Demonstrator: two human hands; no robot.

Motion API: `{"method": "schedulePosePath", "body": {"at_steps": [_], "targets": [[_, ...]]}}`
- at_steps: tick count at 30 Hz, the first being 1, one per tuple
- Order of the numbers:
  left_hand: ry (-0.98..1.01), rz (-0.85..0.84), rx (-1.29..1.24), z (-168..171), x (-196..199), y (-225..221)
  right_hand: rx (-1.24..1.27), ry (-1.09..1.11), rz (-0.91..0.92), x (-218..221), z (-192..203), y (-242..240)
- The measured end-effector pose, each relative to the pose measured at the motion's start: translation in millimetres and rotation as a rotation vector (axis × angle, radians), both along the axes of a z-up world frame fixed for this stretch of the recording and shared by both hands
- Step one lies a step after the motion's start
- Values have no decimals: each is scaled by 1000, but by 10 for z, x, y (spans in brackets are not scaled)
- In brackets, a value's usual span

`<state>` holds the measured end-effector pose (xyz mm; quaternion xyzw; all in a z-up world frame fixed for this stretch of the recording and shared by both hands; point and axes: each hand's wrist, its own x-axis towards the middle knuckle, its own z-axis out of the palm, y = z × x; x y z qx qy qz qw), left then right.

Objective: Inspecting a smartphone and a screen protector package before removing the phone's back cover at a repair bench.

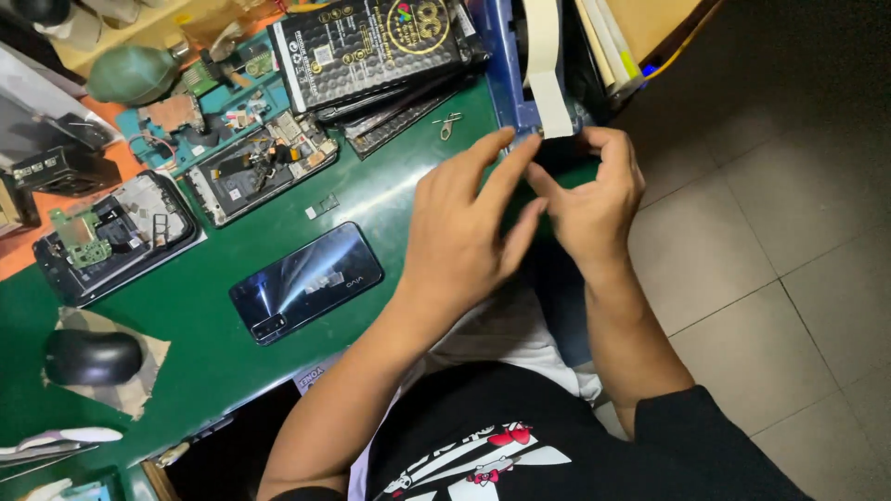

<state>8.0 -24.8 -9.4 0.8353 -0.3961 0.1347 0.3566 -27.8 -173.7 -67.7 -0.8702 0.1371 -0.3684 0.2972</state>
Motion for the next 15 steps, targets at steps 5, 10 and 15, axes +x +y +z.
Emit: {"method": "schedulePosePath", "body": {"at_steps": [5,10,15], "targets": [[53,-22,31,-121,104,-300,229,-45,124,-60,94,-215],[-58,85,122,-170,181,-389,-42,-38,19,53,137,-267],[-10,50,115,-204,190,-363,-184,-63,67,84,15,-201]]}}
